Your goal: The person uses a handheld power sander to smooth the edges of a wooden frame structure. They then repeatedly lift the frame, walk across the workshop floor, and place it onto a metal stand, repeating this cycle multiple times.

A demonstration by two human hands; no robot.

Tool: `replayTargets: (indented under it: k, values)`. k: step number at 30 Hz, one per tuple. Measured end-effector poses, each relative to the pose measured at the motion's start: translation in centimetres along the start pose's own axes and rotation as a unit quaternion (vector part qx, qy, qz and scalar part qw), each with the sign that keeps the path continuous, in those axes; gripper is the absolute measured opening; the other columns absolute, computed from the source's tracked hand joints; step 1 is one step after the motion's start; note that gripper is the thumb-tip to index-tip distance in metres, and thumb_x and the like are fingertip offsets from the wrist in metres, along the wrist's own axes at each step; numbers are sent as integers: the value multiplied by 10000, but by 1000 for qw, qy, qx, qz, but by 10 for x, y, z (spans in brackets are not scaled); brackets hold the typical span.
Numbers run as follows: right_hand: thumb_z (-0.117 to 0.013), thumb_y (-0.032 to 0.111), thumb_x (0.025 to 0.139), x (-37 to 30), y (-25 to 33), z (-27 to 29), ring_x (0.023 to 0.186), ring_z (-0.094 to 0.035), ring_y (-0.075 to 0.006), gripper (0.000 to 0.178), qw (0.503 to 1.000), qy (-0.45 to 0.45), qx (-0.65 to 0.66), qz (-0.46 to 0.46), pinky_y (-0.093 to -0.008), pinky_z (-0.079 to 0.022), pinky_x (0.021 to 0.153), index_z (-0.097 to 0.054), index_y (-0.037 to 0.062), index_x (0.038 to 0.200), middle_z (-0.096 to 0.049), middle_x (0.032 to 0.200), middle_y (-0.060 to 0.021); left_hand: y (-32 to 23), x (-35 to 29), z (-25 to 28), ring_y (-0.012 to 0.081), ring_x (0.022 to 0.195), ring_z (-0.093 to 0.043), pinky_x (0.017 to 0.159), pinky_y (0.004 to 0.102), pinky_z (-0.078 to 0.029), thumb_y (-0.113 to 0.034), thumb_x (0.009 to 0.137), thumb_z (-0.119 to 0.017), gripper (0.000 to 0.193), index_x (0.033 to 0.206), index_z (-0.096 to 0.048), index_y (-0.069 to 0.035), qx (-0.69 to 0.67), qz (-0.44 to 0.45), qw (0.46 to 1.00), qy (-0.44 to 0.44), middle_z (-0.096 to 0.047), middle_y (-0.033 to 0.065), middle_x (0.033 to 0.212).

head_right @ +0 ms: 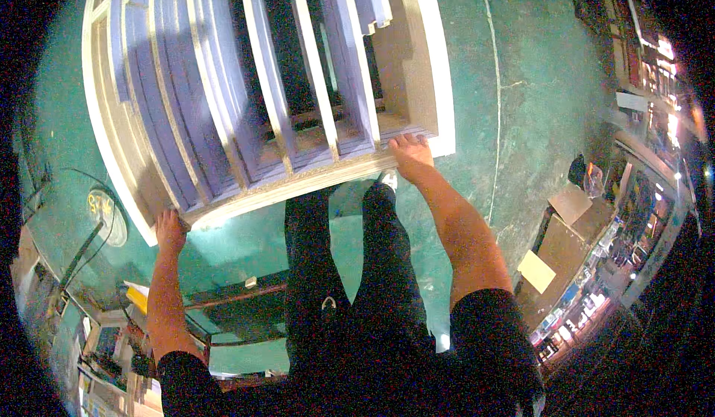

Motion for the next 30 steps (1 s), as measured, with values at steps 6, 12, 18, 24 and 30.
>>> replayTargets:
  k: [6,12,18,24,30]
  values:
    - [-684,106,822,0,2,8,1249,-577,-280,374,1000,-17,-10,15,-572,-419,1055,-604,135,1186,-634,1217,-65,0,2,1,332,1194,-549,1006,488,-466,-84,755,-746,410,1142,-612,-75,1,-1,1000,7,-575,110,1197]
    - [-730,64,759,2,1,6,1252,-563,-274,431,1000,0,5,13,-535,-433,1010,-611,126,1168,-621,1217,-60,-2,4,9,341,1199,-545,1005,486,-468,-88,750,-754,447,1173,-614,-69,10,-12,1000,26,-573,119,1222]
    - [-686,58,804,1,-1,8,1250,-565,-270,403,1000,5,8,18,-549,-408,1041,-605,135,1191,-625,1211,-53,-6,5,2,348,1229,-532,1024,500,-453,-134,779,-744,464,1211,-594,-61,29,3,1000,7,-563,136,1280]
    - [-566,89,926,-7,8,1,1320,-517,-300,505,998,-25,-36,-48,-575,-370,1101,-497,163,1421,-555,1399,-82,-15,2,-2,383,1273,-528,1096,519,-421,-224,814,-755,411,1144,-589,-46,94,74,993,3,-598,168,1283]
    - [-654,189,895,-106,92,11,1429,-435,-369,671,980,-59,167,-89,-624,-350,1135,-420,148,1522,-450,1553,-140,-108,-35,-28,408,1348,-508,1137,575,-375,-518,808,-802,810,1412,-551,-42,46,159,984,-66,-547,232,1458]
Point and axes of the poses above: each hand's wrist, its own x-axis towards the middle knuckle, its own z-axis out of the back of the hand, y = z × x, the point moved 5 cm from there along x, towards the middle knuckle
